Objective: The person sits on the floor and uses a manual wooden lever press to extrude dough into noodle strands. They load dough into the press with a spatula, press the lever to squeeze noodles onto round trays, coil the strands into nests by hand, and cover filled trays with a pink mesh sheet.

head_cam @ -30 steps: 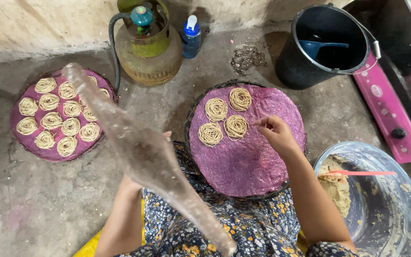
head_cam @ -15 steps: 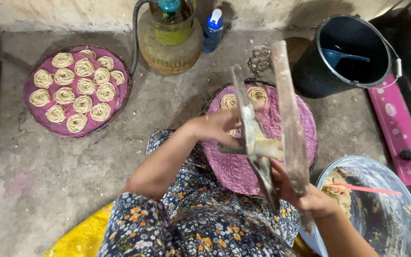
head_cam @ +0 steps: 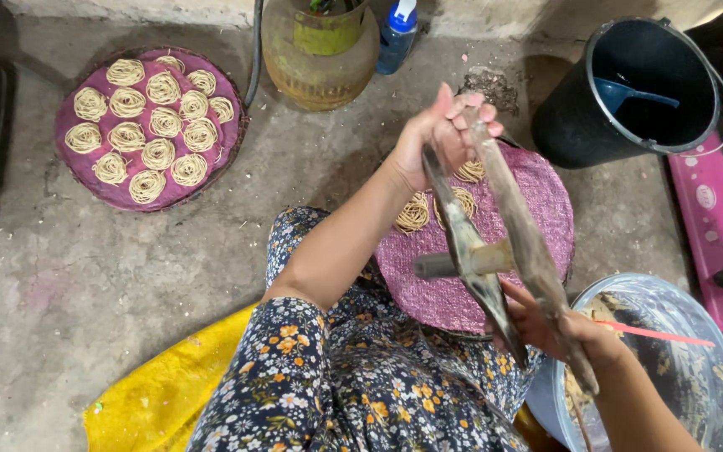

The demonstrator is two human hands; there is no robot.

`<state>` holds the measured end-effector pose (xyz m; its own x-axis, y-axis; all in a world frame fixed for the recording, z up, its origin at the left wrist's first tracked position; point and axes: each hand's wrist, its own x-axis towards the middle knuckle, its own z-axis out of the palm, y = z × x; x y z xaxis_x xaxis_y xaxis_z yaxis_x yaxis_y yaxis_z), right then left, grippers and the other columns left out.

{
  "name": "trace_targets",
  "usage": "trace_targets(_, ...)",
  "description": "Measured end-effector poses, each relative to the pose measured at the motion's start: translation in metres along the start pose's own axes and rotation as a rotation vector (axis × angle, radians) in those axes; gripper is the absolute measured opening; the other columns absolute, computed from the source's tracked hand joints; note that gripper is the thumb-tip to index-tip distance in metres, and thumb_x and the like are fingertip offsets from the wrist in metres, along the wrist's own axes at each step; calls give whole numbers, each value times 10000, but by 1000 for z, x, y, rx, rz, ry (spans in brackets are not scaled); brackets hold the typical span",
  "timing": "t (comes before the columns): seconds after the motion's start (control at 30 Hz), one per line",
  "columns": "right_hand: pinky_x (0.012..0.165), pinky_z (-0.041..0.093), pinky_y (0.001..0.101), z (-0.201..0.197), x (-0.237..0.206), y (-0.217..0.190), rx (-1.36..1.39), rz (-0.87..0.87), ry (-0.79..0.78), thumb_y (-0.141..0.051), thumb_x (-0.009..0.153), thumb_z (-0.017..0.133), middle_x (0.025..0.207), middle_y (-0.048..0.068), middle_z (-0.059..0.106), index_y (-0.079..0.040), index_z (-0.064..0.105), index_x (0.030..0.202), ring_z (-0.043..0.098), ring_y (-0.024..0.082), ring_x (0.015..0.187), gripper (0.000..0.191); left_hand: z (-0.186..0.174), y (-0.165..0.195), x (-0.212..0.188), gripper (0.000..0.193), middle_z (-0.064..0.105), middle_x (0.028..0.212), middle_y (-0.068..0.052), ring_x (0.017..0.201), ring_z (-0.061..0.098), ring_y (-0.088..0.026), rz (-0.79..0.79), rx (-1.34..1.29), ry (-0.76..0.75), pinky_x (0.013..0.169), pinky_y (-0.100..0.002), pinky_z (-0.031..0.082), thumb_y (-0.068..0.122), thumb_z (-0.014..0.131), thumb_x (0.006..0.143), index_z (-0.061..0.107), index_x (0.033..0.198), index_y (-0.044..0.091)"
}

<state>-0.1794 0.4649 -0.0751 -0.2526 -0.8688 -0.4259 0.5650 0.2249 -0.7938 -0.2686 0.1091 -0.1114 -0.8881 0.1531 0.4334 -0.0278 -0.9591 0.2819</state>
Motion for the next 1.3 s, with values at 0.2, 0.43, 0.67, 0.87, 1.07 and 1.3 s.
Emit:
trace_targets(0.2, 1026, 475, 523, 4, 16, 5, -72, 58, 182, -607, 682, 755, 1372, 268, 566, -9, 284, 1576, 626, 357, 1172, 1174, -25, 12, -19, 543, 602, 945, -91, 973, 604, -303, 29, -84, 173, 902, -434, 495, 640, 485, 1001, 627, 909, 125)
trace_targets(0.43, 907, 492, 461, -12, -30, -16, -303, 49, 376, -469, 673, 817, 1184, 296, 693, 121, 530, 1376, 646, 344, 1054, 961, 15, 11, 0, 551, 582, 961, -90, 976, 589, -300, 115, -88, 28, 925, -412, 494, 618, 465, 1078, 611, 909, 114)
trace_targets(0.67, 913, 531, 415, 11, -29, 1, -239, 22, 315, -413, 596, 848, 1142, 220, 741, 106, 562, 1339, 688, 317, 1046, 950, 50, 39, -21, 586, 610, 937, -109, 916, 610, -313, 98, -36, 26, 773, -382, 504, 657, 422, 1023, 633, 876, 130)
trace_targets(0.87, 786, 511, 378, 12, -51, -18, -390, -18, 415, -377, 595, 863, 1028, 191, 724, 107, 595, 1266, 645, 255, 923, 870, 63, 23, -9, 578, 613, 917, -110, 900, 604, -313, 108, -62, 7, 769, -392, 490, 627, 416, 1058, 632, 840, 137)
trace_targets(1.07, 803, 520, 357, 9, -36, -6, -477, -12, 407, -372, 555, 859, 1005, 170, 749, 106, 643, 1215, 666, 238, 923, 843, 80, 55, -18, 596, 615, 883, -113, 872, 616, -314, 134, 36, -3, 788, -412, 505, 644, 416, 1035, 633, 846, 123)
trace_targets(1.3, 862, 522, 383, 6, -65, 10, -470, 33, 453, -331, 525, 872, 1040, 190, 765, 93, 635, 1227, 680, 267, 974, 854, 85, 17, -32, 607, 642, 931, -124, 930, 638, -340, 105, -21, 11, 836, -452, 519, 623, 381, 1104, 663, 874, 137)
